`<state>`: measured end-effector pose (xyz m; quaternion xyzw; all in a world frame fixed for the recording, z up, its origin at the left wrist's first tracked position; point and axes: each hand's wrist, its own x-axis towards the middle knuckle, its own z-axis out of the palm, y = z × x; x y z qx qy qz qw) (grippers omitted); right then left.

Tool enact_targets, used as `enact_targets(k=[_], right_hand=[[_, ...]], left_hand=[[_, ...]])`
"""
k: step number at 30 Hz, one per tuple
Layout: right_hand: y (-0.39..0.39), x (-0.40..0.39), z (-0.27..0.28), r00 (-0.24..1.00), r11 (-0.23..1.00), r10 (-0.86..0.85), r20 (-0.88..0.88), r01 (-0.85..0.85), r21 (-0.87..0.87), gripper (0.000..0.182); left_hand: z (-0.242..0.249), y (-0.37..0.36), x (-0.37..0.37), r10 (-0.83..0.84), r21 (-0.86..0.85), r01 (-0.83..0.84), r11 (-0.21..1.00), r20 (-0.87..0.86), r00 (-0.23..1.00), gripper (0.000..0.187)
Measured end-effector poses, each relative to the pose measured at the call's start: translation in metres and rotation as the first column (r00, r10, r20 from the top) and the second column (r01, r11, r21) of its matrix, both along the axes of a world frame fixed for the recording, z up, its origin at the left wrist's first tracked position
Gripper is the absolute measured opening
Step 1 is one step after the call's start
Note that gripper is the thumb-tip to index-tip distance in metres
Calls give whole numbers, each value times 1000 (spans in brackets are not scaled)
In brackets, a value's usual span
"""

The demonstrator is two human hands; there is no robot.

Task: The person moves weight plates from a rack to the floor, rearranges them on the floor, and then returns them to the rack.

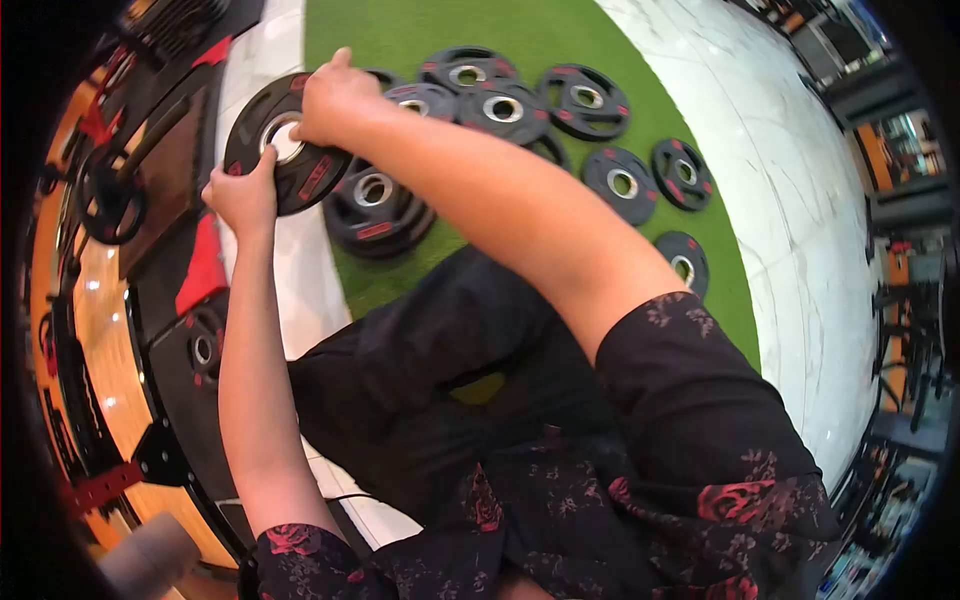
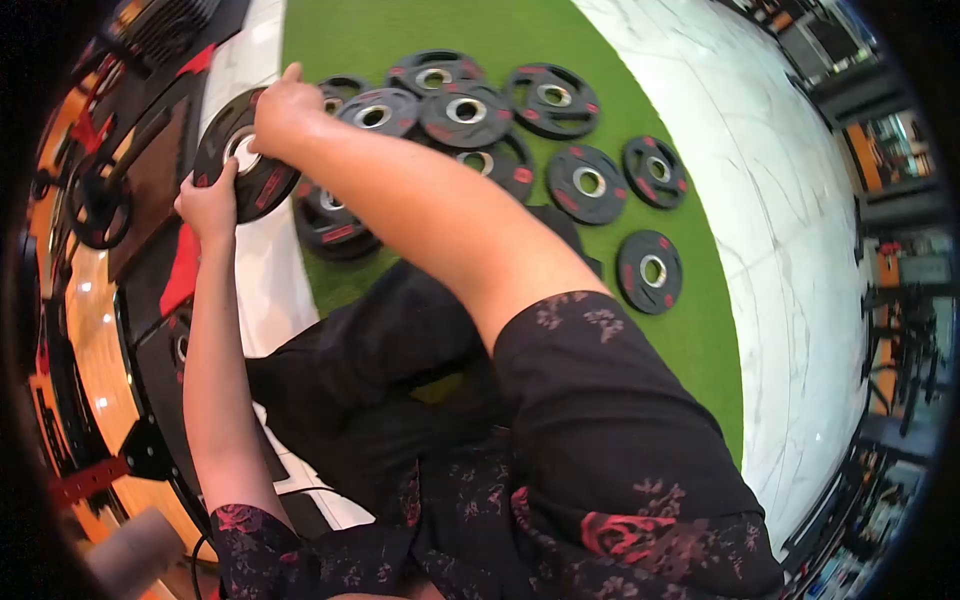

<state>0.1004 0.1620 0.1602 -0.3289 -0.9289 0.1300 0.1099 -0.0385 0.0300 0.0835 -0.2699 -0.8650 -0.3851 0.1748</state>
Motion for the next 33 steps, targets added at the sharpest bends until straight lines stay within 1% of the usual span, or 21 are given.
enact_targets(k=[1, 3, 5, 7, 9, 10, 12, 13, 15, 16, 17, 19, 20, 21, 23, 24, 25, 29, 31, 33], right_hand=[[25, 29, -3, 999, 998, -44, -32, 45, 32, 72], [77, 103, -6, 997, 995, -70, 18, 68, 77, 67], [128, 172, -25, 990, 982, -127, 65, 117, 149, 66], [170, 241, -48, 970, 966, -222, 95, 206, 155, 67], [199, 302, -65, 928, 939, -338, 155, 322, 121, 70], [207, 329, -67, 923, 935, -350, 162, 333, 120, 70], [219, 377, -77, 830, 853, -515, 214, 522, 26, 74], [226, 394, -86, 825, 849, -518, 227, 528, 19, 74], [238, 419, -109, 758, 798, -583, 293, 602, 29, 71], [245, 430, -120, 729, 774, -589, 348, 632, -14, 72], [251, 438, -132, 727, 773, -584, 361, 634, -25, 72], [255, 448, -151, 668, 746, -600, 441, 666, 5, 73], [256, 451, -160, 655, 735, -603, 455, 678, -1, 75], [256, 453, -169, 655, 734, -594, 466, 679, -19, 75], [258, 455, -185, 659, 728, -594, 461, 685, -41, 77], [257, 457, -190, 667, 728, -614, 422, 686, -25, 78], [257, 460, -195, 666, 727, -607, 434, 685, -36, 78], [256, 460, -193, 678, 742, -609, 411, 670, -7, 83], [253, 455, -180, 674, 739, -645, 360, 670, 71, 83], [251, 443, -163, 692, 748, -642, 329, 660, 74, 82]], left_hand=[[0, 30, 30, -30, -7, 30, 1000, 8, 1000, 87], [2, 91, 92, -201, 1, 203, 979, 143, 969, 84], [-17, 150, 155, -269, 3, 270, 963, 97, 958, 87], [-28, 199, 224, -334, -28, 347, 937, 210, 919, 88], [-40, 240, 282, -404, -65, 436, 897, 277, 872, 87], [-51, 259, 308, -439, -63, 477, 877, 299, 847, 86], [-72, 289, 354, -487, -76, 550, 832, 376, 788, 85], [-80, 302, 371, -475, -169, 556, 814, 357, 804, 89], [-98, 316, 401, -497, -178, 594, 784, 393, 774, 89], [-106, 323, 411, -501, -204, 619, 758, 424, 754, 87], [-115, 329, 420, -496, -215, 621, 754, 435, 752, 87], [-131, 335, 432, -499, -285, 643, 711, 440, 747, 85], [-139, 336, 436, -496, -310, 646, 698, 440, 748, 80], [-146, 337, 437, -488, -327, 646, 690, 449, 749, 80], [-157, 339, 438, -540, -348, 646, 679, 359, 761, 78], [-160, 339, 439, -550, -347, 639, 687, 327, 769, 76], [-162, 338, 440, -544, -357, 639, 681, 337, 768, 76], [-162, 333, 435, -563, -361, 644, 674, 313, 765, 78], [-154, 327, 430, -608, -252, 649, 717, 229, 760, 80], [-141, 319, 415, -584, -254, 627, 736, 231, 778, 80]])
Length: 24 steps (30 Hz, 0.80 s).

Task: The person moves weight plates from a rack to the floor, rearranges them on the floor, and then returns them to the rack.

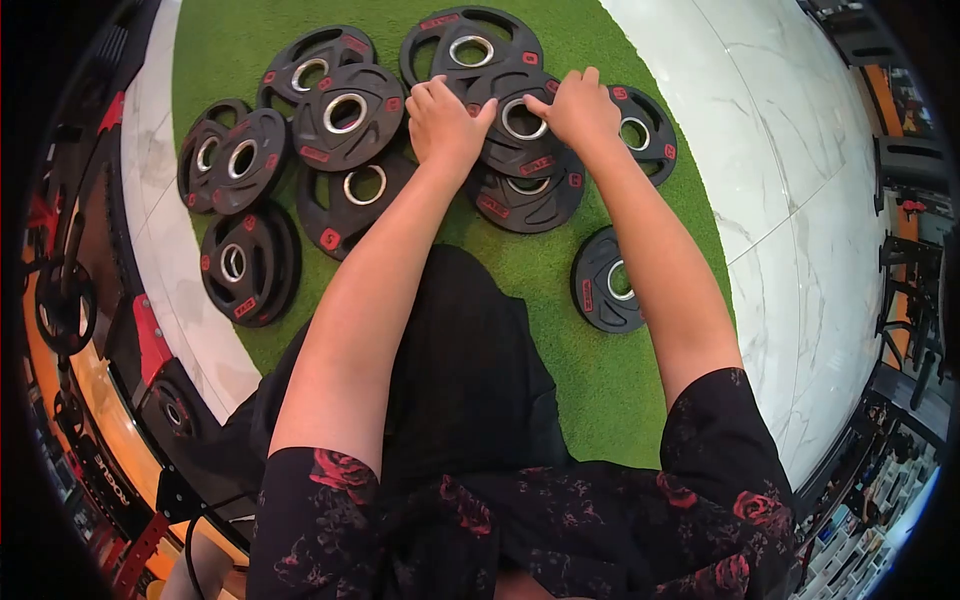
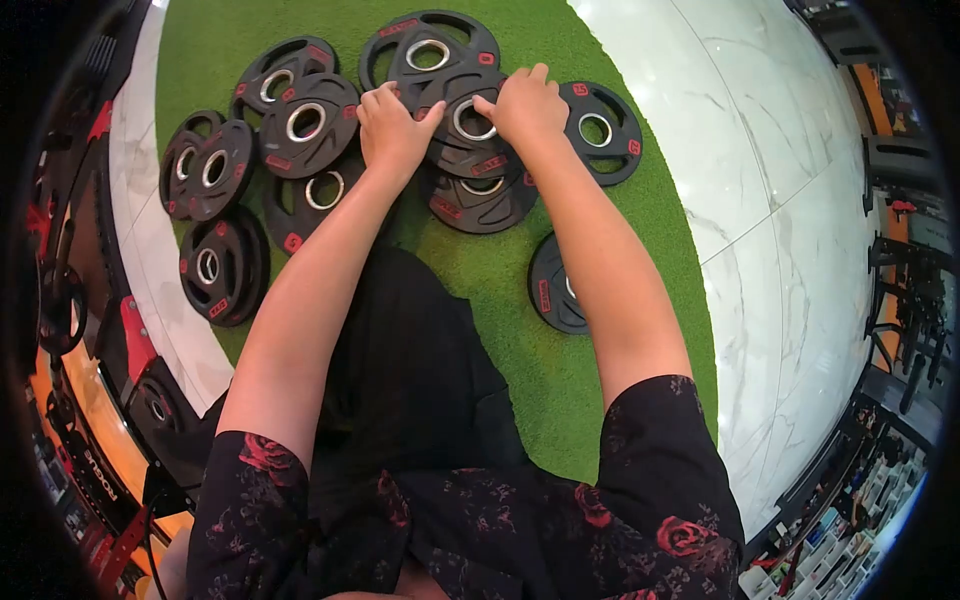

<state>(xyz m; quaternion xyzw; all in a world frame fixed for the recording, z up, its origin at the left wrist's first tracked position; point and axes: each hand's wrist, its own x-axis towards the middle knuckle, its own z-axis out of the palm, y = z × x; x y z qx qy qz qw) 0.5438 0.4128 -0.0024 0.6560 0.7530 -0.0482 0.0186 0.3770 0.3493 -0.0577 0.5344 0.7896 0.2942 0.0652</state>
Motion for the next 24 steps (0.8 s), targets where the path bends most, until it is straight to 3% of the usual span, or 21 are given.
enact_targets(k=[6, 13, 17, 20, 24], right_hand=[[-29, -81, 59, 984, 981, 160, -84, -149, 124, 81], [-114, -250, 118, 877, 893, 445, -182, -418, 168, 83], [-202, -376, 136, 749, 786, 618, -238, -593, 176, 81], [-284, -470, 121, 628, 677, 731, -268, -717, 166, 81], [-408, -577, 77, 465, 503, 836, -291, -862, 68, 82]], left_hand=[[53, -52, -97, 164, 84, -158, 984, -67, 984, 82], [125, -196, -309, 487, 181, -455, 872, -231, 842, 78], [148, -348, -437, 695, 204, -667, 717, -289, 659, 79], [137, -470, -510, 819, 203, -807, 555, -301, 488, 80], [102, -612, -549, 911, 6, -959, 284, -314, 268, 86]])
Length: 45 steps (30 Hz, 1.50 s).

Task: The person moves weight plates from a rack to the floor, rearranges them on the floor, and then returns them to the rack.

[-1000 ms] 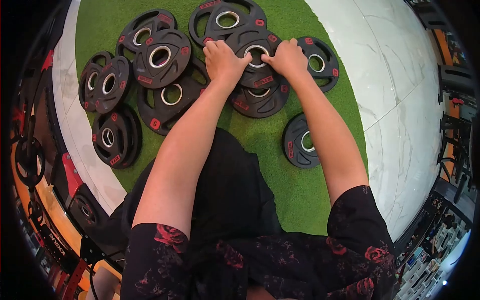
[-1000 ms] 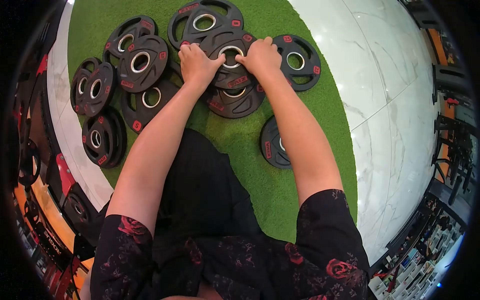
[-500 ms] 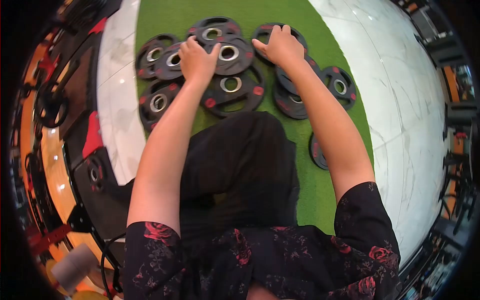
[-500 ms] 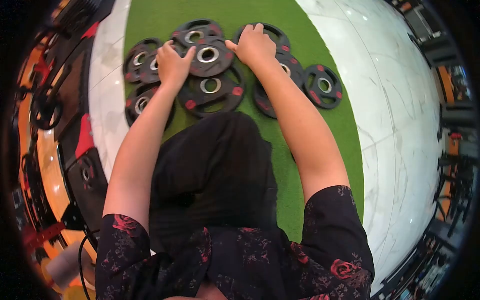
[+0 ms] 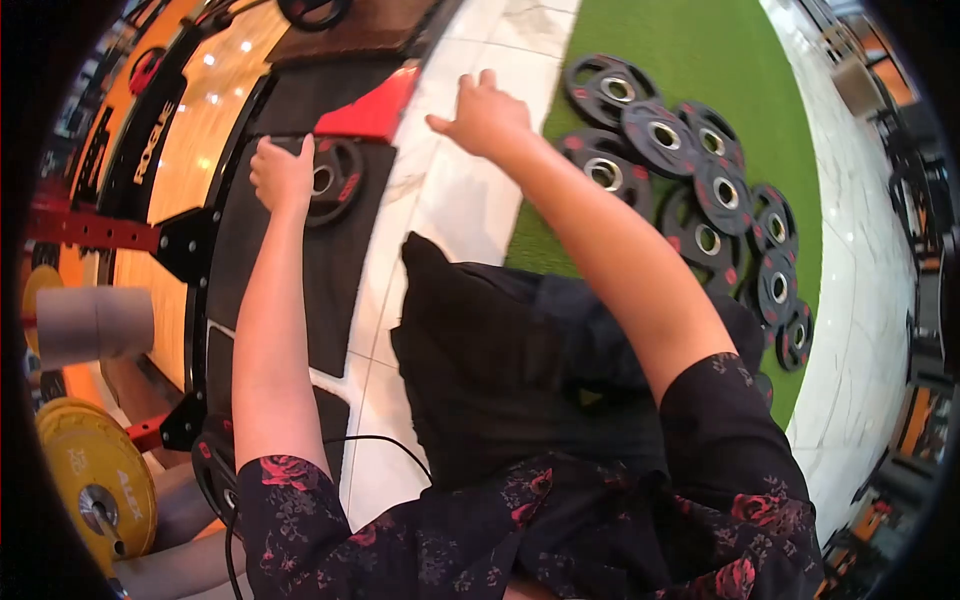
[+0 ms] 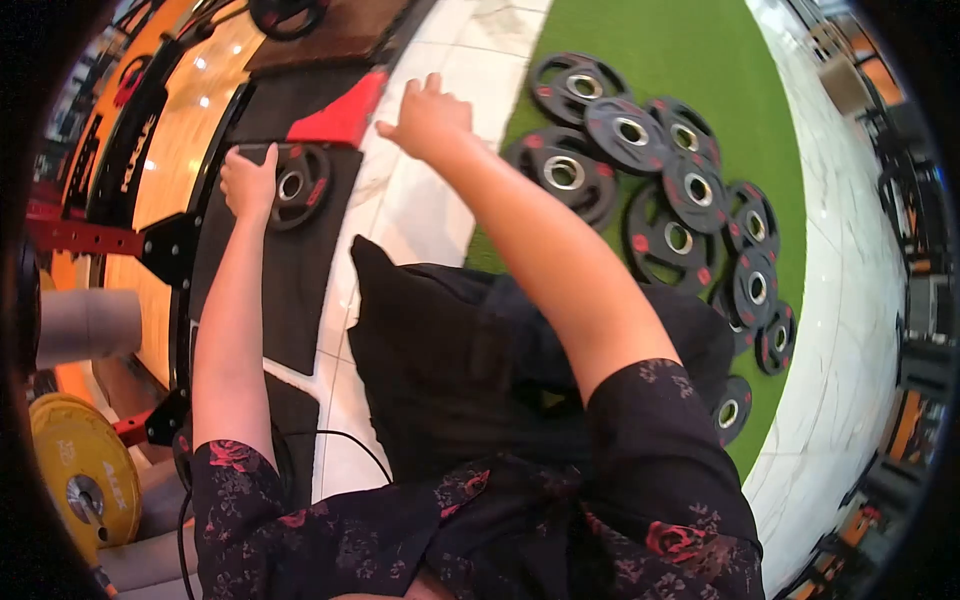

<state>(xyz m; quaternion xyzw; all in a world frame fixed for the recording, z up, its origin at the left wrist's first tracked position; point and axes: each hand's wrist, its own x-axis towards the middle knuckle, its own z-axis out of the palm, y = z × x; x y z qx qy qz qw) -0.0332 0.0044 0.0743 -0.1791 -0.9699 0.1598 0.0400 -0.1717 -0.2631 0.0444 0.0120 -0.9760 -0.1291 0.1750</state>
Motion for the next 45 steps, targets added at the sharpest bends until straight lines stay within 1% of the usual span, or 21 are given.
enact_targets(k=[4, 6, 10, 12, 14, 15, 17, 18, 20, 24, 27, 28, 30, 31, 32, 34, 36, 39, 41, 42, 45], right_hand=[[-104, -84, -44, 988, 988, 125, 90, -116, -102, 82], [-141, -118, -75, 981, 985, 158, 114, -148, -91, 86], [-183, -165, -133, 975, 988, 154, 161, -156, -1, 95], [-189, -177, -148, 955, 986, 163, 247, -152, -62, 92], [-192, -183, -168, 985, 993, 114, 127, -114, -11, 99], [-192, -180, -159, 981, 993, 118, 155, -117, -18, 99], [-194, -168, -127, 998, 985, 61, 28, -56, -163, 85], [-197, -172, -143, 997, 984, 63, 36, -56, -171, 85], [-196, -189, -183, 995, 996, 82, 64, -80, -35, 99], [-193, -157, -170, 993, 995, 96, 65, -96, -3, 91], [-183, -122, -165, 988, 989, 140, 64, -136, -58, 85], [-179, -112, -161, 987, 989, 136, 85, -130, -67, 85], [-170, -99, -154, 959, 971, 218, 180, -231, 56, 82], [-164, -95, -135, 928, 966, 202, 313, -241, 92, 91], [-154, -90, -118, 938, 974, 164, 305, -202, 99, 91], [-131, -77, -79, 979, 996, 76, 187, -66, -60, 91], [-98, -72, -49, 992, 998, -15, 125, 23, -60, 91], [-46, -27, 45, 989, 989, -148, -22, 148, -15, 92], [-1, 21, 92, 971, 971, -237, -10, 236, -47, 95], [19, 54, 111, 959, 960, -281, -44, 281, 9, 95], [88, 164, 133, 885, 885, -459, -76, 463, 44, 100]], left_hand=[[-68, -92, -24, 170, -60, -162, 985, 146, 975, 91], [-94, -100, -27, 200, -47, -194, 980, 277, 940, 95], [-136, -82, -44, 203, 29, -227, 973, 352, 914, 104], [-165, -74, -49, 205, 43, -220, 974, 227, 952, 104], [-172, -71, -50, 229, 122, -258, 959, 210, 950, 105], [-174, -73, -51, 225, 140, -255, 957, 199, 954, 104], [-183, -75, -49, 227, 145, -257, 955, 198, 954, 103], [-185, -75, -49, 221, 171, -251, 953, 175, 959, 102], [-178, -77, -49, 213, 210, -237, 949, 132, 968, 100], [-181, -71, -17, 209, 289, -232, 929, 109, 972, 95], [-181, -66, 19, 190, 312, -203, 928, 71, 979, 88], [-178, -63, 28, 176, 318, -192, 928, 80, 981, 87], [-166, -56, 36, 118, 309, -135, 941, 73, 990, 88], [-158, -54, 34, 51, 321, -72, 944, 72, 996, 91], [-153, -52, 34, -17, 330, -11, 944, 82, 996, 94], [-111, -33, 25, -130, 342, 105, 934, 52, 990, 96], [-51, 2, 23, -194, 357, 165, 920, 48, 980, 97], [16, 63, 26, -300, 289, 302, 908, -53, 953, 99], [60, 112, 57, -404, 294, 420, 858, -117, 907, 94], [73, 142, 73, -448, 265, 469, 842, -141, 883, 92], [103, 232, 158, -646, 320, 660, 680, -165, 746, 89]])
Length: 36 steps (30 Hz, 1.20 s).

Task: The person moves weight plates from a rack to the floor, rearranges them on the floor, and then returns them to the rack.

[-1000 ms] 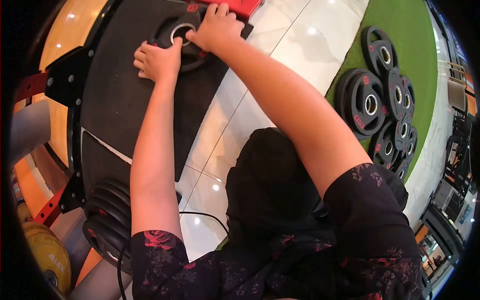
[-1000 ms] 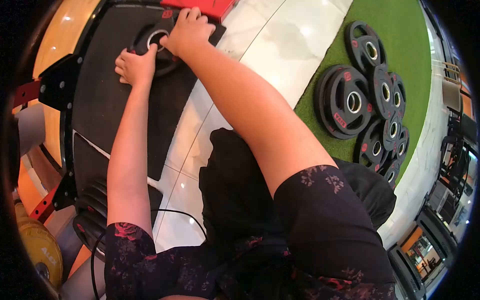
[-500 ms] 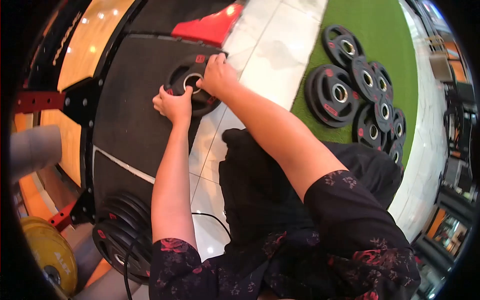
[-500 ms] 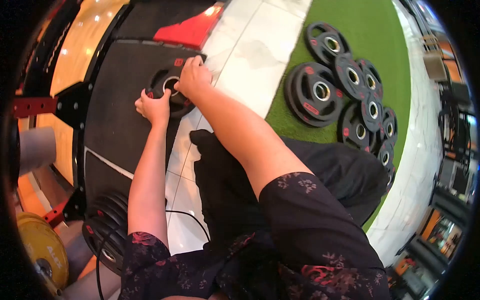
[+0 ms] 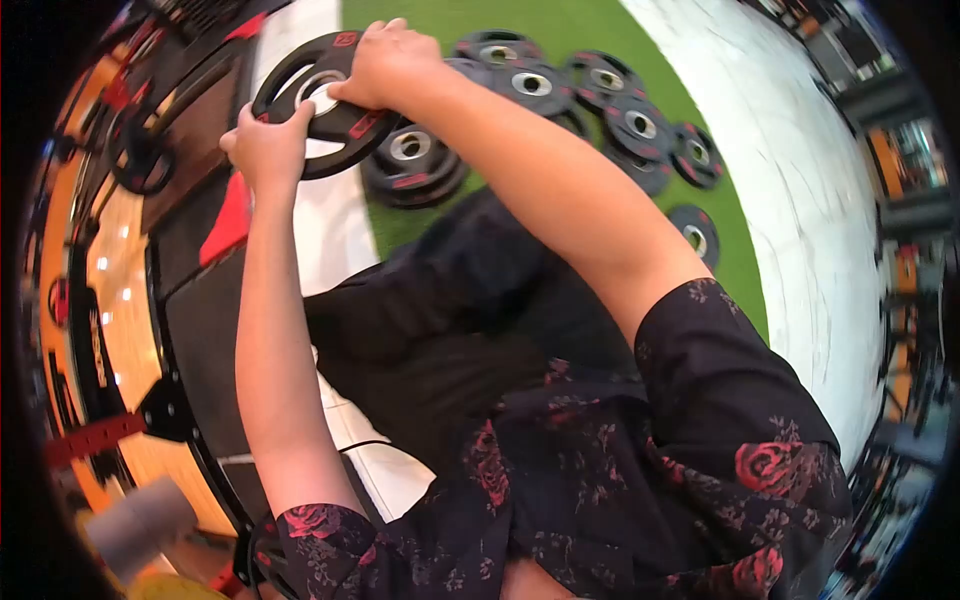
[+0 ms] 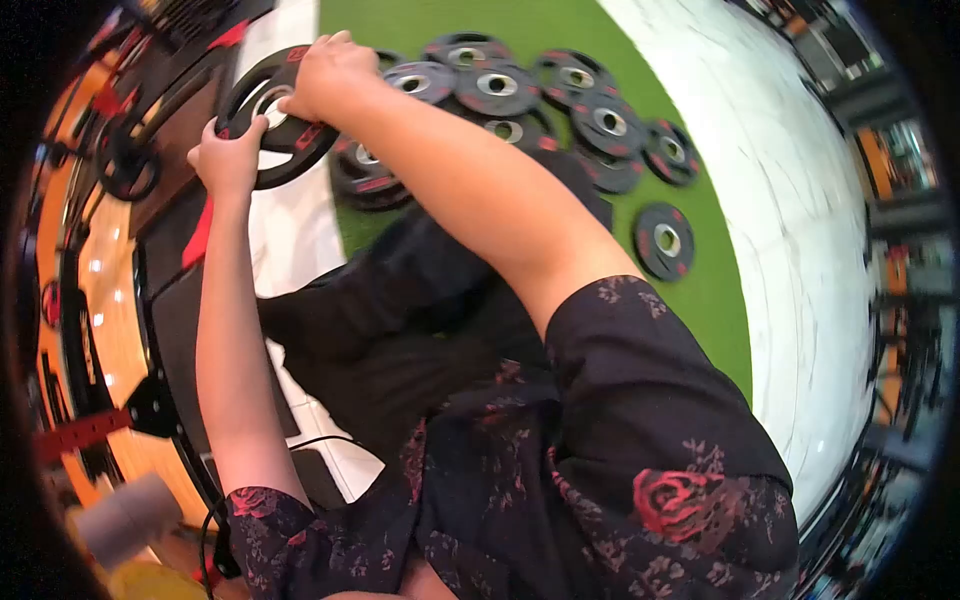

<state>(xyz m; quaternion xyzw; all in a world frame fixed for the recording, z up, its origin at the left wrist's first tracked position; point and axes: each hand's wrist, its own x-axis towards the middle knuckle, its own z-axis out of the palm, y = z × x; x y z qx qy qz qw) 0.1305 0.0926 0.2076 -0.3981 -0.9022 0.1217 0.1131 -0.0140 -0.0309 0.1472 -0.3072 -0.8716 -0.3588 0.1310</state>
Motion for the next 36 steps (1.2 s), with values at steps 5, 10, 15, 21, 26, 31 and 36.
enact_targets(k=[5, 10, 15, 21, 26, 31, 36], right_hand=[[89, 225, 10, 950, 954, -291, 116, 279, 107, 98], [135, 431, -27, 810, 826, -562, 165, 540, 161, 91], [146, 548, -106, 657, 686, -705, 267, 727, 20, 89], [149, 554, -188, 658, 653, -671, 342, 743, -149, 89], [152, 537, -224, 688, 670, -660, 302, 721, -178, 88], [167, 543, -232, 684, 683, -712, 158, 727, -67, 85], [184, 540, -246, 674, 668, -712, 195, 736, -107, 87]], left_hand=[[-2, 145, 203, -310, 52, 308, 950, 52, 949, 88], [-49, 229, 415, -542, 54, 550, 833, 273, 795, 97], [-99, 252, 529, -585, -165, 691, 704, 415, 696, 96], [-172, 252, 532, -523, -333, 668, 665, 431, 735, 94], [-186, 260, 521, -476, -434, 602, 670, 370, 798, 92], [-202, 270, 525, -564, -279, 641, 715, 311, 765, 90], [-203, 277, 523, -581, -245, 654, 716, 310, 753, 88]])
